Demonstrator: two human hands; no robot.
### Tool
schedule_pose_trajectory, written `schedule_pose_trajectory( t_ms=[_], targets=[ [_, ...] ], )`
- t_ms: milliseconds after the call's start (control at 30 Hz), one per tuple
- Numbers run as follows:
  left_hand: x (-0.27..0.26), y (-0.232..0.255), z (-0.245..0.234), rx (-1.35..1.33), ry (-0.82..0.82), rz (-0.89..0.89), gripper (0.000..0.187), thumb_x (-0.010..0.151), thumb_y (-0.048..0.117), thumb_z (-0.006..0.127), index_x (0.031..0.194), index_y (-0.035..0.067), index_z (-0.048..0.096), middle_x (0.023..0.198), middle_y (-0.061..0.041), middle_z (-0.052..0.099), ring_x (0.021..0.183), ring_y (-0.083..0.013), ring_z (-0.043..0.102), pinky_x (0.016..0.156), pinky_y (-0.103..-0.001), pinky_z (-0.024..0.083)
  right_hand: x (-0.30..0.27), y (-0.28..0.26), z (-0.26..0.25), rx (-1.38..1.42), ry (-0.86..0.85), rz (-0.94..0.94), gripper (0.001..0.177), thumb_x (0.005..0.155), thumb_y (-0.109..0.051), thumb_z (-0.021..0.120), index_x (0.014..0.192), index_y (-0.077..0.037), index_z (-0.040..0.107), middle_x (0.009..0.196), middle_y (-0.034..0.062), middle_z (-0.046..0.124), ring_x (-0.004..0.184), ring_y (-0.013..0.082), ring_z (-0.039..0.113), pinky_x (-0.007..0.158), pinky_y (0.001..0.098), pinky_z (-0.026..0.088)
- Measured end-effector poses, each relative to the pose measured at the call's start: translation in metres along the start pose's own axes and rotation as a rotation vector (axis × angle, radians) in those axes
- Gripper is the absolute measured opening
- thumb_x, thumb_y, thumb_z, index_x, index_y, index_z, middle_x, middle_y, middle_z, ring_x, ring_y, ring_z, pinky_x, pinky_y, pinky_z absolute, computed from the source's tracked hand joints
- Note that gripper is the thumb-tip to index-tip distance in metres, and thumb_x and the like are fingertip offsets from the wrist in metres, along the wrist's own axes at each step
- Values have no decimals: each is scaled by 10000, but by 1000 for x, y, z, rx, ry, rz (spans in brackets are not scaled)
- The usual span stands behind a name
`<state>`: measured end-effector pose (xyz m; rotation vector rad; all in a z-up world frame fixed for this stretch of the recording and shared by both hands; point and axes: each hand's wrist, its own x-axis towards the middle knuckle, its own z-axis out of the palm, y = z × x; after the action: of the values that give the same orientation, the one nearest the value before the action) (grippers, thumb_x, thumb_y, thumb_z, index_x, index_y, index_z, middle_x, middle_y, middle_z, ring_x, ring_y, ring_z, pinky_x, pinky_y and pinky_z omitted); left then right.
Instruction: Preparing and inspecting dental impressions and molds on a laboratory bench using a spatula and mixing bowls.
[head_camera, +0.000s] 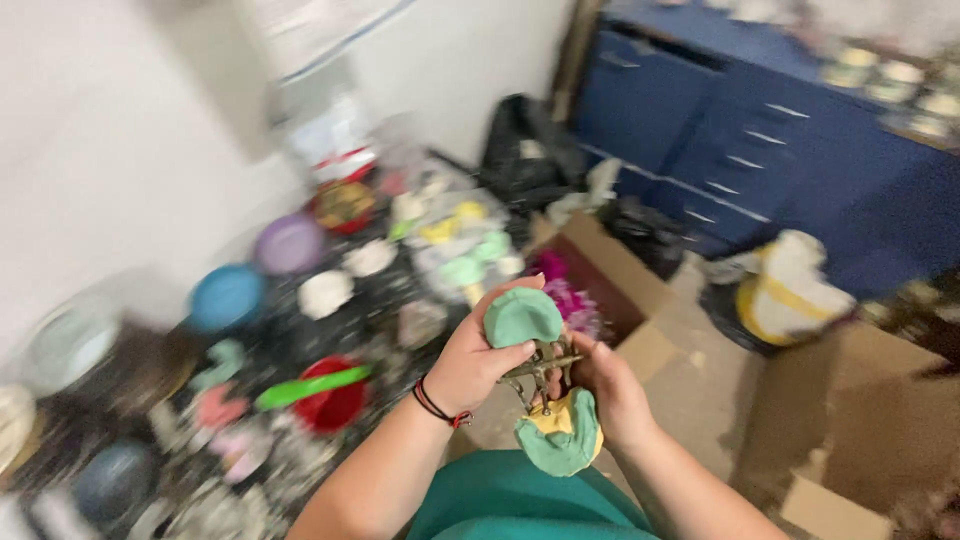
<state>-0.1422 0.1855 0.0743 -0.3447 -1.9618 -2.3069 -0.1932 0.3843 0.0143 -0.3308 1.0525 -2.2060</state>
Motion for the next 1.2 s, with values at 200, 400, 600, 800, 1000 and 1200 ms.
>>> schedule_pose_trajectory(
  t_ms=[200,400,600,800,1000,1200],
  targets=[
    [96,-48,116,26,-67,18,554,896,18,681,1426,138,573,1364,-43,634,1177,-173,642,1074,-348,503,-48,-91,-96,-165,153,-132,729,1013,-605,385,1131,90,570,696,147,616,700,352,737,685,460,628],
    [146,-94,213,353,-284,240,557,895,-30,611,1405,189,566,1340,-84,645,1334,-311,517,1168,-461,413,-103,-166,-141,-526,524,-78,722,1034,-474,366,612,30,664,534,161,668,511,243,627,559,338,507],
    [209,-92,274,373,-561,-162,667,792,230,771,1428,242,571,1308,-76,631,1168,-233,661,1020,-375,507,-117,-171,-218,99,684,-62,690,1031,-650,379,802,-27,568,598,130,545,496,234,518,518,357,450],
    [276,-141,290,370,-712,125,857,943,813,292,1420,146,541,1243,-79,720,1218,-289,653,1254,-567,153,-89,-214,-262,18,976,-4,656,1039,-564,504,677,-24,593,581,118,580,501,219,531,527,346,439],
    [376,-182,290,436,-901,391,790,1004,699,332,1496,98,479,1533,-99,559,1434,-310,522,1231,-594,252,-21,-289,-313,34,1075,12,587,975,-483,555,1092,66,726,1036,228,764,910,308,708,817,417,572],
    [494,-200,289,475,-980,246,609,1037,471,503,1513,98,440,1660,-151,380,1561,-365,296,1253,-585,168,63,-363,-392,-114,1019,60,510,996,-368,539,1172,76,718,1189,255,770,1038,321,714,923,441,568]
  ],
)
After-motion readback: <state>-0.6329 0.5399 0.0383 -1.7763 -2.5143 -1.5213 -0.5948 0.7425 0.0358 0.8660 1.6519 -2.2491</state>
